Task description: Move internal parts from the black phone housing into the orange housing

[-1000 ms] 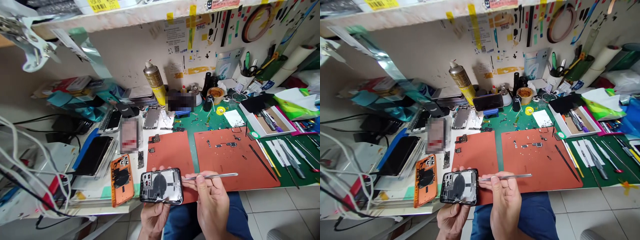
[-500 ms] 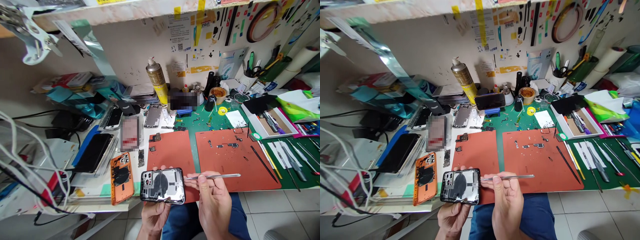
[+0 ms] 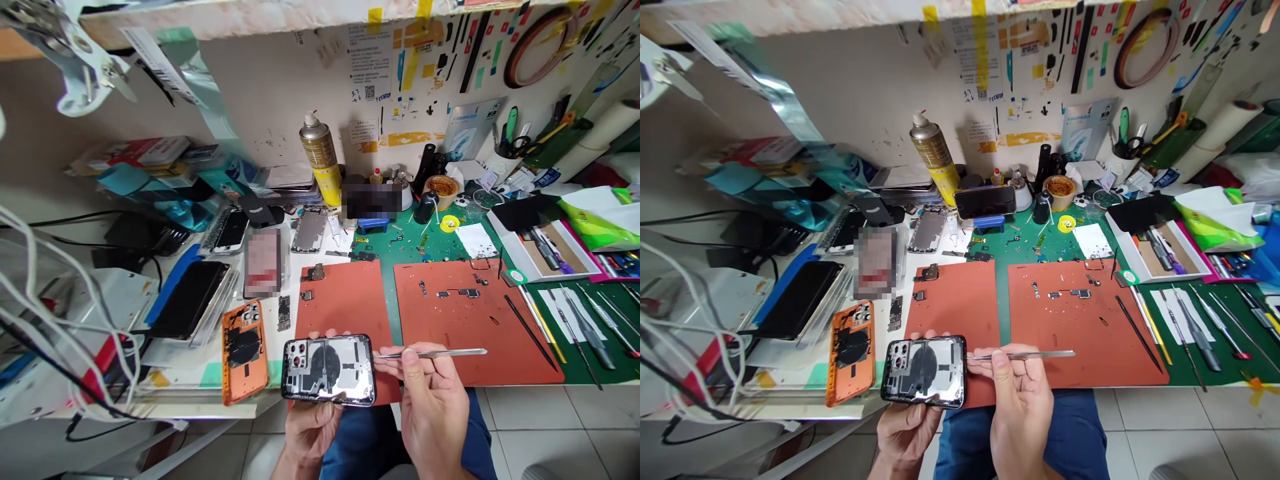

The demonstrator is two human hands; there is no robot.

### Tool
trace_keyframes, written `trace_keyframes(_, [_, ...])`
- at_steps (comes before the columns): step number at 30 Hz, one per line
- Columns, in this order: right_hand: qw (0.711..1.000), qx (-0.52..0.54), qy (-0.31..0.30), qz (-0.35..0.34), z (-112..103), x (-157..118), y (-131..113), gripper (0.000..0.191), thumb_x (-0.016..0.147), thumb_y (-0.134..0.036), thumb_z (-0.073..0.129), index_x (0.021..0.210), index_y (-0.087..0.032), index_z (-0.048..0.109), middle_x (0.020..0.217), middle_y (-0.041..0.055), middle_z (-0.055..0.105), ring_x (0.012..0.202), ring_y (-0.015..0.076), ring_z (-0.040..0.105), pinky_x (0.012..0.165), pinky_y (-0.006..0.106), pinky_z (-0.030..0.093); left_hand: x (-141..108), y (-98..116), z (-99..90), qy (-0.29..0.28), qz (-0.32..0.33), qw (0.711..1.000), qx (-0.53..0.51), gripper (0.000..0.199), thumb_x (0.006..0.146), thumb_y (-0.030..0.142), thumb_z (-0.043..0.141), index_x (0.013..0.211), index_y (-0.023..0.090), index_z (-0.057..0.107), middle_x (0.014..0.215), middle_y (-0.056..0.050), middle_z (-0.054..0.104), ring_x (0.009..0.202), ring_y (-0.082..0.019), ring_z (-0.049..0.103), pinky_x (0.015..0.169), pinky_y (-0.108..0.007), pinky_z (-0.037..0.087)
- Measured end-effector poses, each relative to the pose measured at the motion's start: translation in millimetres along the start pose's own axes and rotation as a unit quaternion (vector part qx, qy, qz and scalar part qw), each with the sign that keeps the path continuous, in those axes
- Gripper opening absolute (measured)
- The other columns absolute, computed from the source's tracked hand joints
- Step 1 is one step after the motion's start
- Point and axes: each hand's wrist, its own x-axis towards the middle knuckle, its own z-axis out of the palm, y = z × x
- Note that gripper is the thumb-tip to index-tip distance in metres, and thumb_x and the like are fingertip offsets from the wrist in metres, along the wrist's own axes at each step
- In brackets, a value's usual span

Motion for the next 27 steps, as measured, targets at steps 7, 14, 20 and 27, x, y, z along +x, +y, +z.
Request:
trace_keyframes(7, [1.0, -0.023, -0.005, -0.013, -7, 3, 0, 0.037, 0.09, -0.05, 0.09, 0.099, -0.02, 0.07, 0.097, 0.0133, 0.087, 0.087, 0.03, 0.087, 0.081, 0.044, 0.074, 1, -4, 13.9, 0.018, 0.022, 1.0, 0.008, 0.099, 0.074, 0.006, 0.097, 0.155, 0.052, 0.062, 0.166, 0.005, 0.06, 0.163, -0.034, 0.04, 0.129, -0.042, 0.046])
trace_keyframes(14, [0.999, -0.026, -0.009, -0.033, -3, 1, -4, 0.034, 0.092, -0.048, 0.088, 0.098, -0.019, 0.072, 0.095, 0.0142, 0.087, 0.085, 0.0296, 0.087, 0.081, 0.045, 0.075, 2, -2, 5.4, -0.01, 0.005, 1.0, 0.015, 0.093, 0.077, 0.004, 0.094, 0.154, 0.047, 0.065, 0.158, 0.0, 0.069, 0.156, -0.034, 0.054, 0.104, -0.026, 0.066])
trace_keyframes(20, [0.998, -0.007, 0.007, -0.067, 8, -4, -9, 0.032, 0.092, -0.046, 0.088, 0.094, -0.019, 0.072, 0.09, 0.0129, 0.086, 0.081, 0.0292, 0.087, 0.078, 0.043, 0.075, 3, -3, 8.5, -0.007, 0.007, 1.0, 0.015, 0.093, 0.076, 0.007, 0.096, 0.152, 0.05, 0.066, 0.161, 0.001, 0.066, 0.155, -0.035, 0.054, 0.097, -0.022, 0.067])
trace_keyframes(27, [0.997, 0.006, 0.001, -0.072, 10, -3, -13, 0.031, 0.095, -0.047, 0.086, 0.097, -0.02, 0.07, 0.091, 0.0125, 0.086, 0.08, 0.0312, 0.087, 0.079, 0.048, 0.075, -2, -3, 10.7, 0.028, 0.01, 1.0, -0.001, 0.098, 0.078, 0.003, 0.09, 0.158, 0.051, 0.059, 0.162, 0.002, 0.064, 0.157, -0.034, 0.051, 0.126, -0.042, 0.048])
